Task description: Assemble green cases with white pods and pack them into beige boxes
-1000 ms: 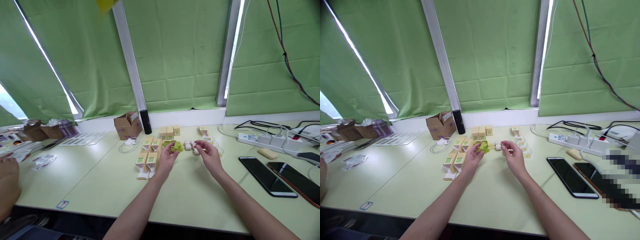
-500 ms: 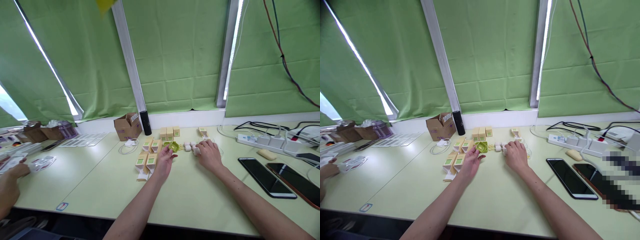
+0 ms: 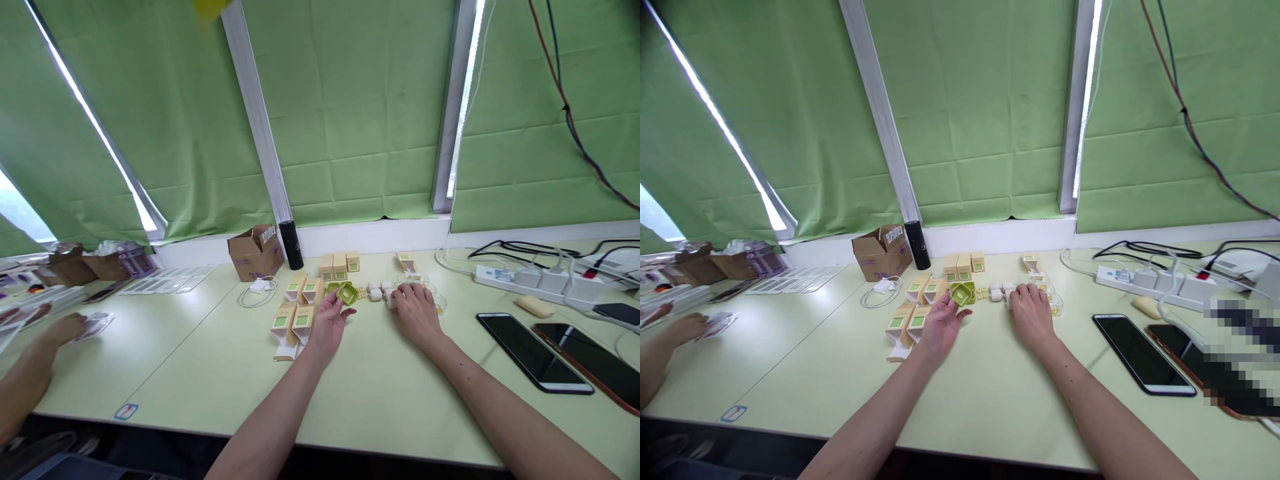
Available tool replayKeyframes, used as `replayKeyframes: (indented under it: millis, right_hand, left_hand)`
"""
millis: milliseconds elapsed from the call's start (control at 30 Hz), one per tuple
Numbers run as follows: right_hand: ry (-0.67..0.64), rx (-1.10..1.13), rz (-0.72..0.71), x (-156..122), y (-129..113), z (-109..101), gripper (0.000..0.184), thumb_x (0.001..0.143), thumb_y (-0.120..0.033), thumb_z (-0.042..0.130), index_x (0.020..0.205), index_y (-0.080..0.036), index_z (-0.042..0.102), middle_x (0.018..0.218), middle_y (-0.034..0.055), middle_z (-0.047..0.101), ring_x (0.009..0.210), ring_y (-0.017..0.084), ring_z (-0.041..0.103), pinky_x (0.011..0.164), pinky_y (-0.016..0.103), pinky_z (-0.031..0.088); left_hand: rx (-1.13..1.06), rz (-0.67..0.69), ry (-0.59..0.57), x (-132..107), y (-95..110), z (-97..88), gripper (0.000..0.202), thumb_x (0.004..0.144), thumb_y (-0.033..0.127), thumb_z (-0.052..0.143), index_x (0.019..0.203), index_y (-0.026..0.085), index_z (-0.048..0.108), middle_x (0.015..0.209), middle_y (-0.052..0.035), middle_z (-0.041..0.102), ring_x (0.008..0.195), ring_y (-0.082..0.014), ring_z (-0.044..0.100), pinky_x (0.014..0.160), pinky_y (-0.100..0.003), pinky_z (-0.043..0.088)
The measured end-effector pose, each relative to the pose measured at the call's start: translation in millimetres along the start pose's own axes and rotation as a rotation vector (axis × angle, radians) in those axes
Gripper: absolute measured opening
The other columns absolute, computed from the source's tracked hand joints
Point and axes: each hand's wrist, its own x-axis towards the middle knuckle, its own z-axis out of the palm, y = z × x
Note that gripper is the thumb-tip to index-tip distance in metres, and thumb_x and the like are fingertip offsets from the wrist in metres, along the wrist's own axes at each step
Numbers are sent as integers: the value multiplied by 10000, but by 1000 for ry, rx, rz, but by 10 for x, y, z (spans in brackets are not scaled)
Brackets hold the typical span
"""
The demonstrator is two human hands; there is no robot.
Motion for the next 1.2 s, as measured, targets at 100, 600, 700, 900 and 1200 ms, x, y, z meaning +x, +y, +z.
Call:
replayKeyframes:
  millis: [100, 600, 700, 900, 1200]
  right_hand:
    - [33, 21, 5, -8, -20, -29, 247, 905, -124, 522, 1064, -179, 703, 1171, 181, 636, 1139, 350, 447, 915, 473, 333]
    - [-77, 1910, 512, 137, -441, -390, 325, 756, -512, 799, 961, -261, 769, 1062, 74, 748, 911, 237, 646, 707, 341, 471]
    - [-109, 1981, 485, 89, -514, -430, 305, 774, -498, 786, 974, -270, 766, 1148, 87, 751, 1022, 276, 668, 778, 388, 517]
    - [-152, 2059, 518, -1, -527, -417, 305, 721, -428, 835, 969, -269, 758, 1087, 78, 776, 1075, 288, 679, 868, 429, 528]
    - [-136, 2090, 545, -37, -548, -494, 343, 681, -392, 864, 991, -294, 756, 1061, 54, 760, 984, 260, 667, 843, 423, 536]
  left_hand:
    - [-1, 5, 4, -3, 5, 5, 328, 794, 284, 781, 1110, 205, 746, 1189, -89, 682, 1025, -211, 602, 835, -337, 513]
    - [-14, 13, 3, 7, -1, -2, 293, 799, 309, 784, 1067, 198, 744, 1165, -85, 686, 1036, -213, 610, 826, -338, 516]
    - [-6, 13, -1, 3, 5, 3, 302, 808, 322, 779, 1083, 203, 741, 1174, -83, 687, 1041, -220, 618, 833, -351, 518]
    - [-9, 20, -19, 5, 4, 13, 318, 799, 310, 788, 1091, 195, 741, 1164, -89, 689, 1034, -220, 613, 818, -339, 516]
    - [12, 7, -22, -2, -13, 19, 335, 809, 323, 781, 1115, 193, 746, 1170, -101, 699, 1009, -218, 621, 823, -337, 510]
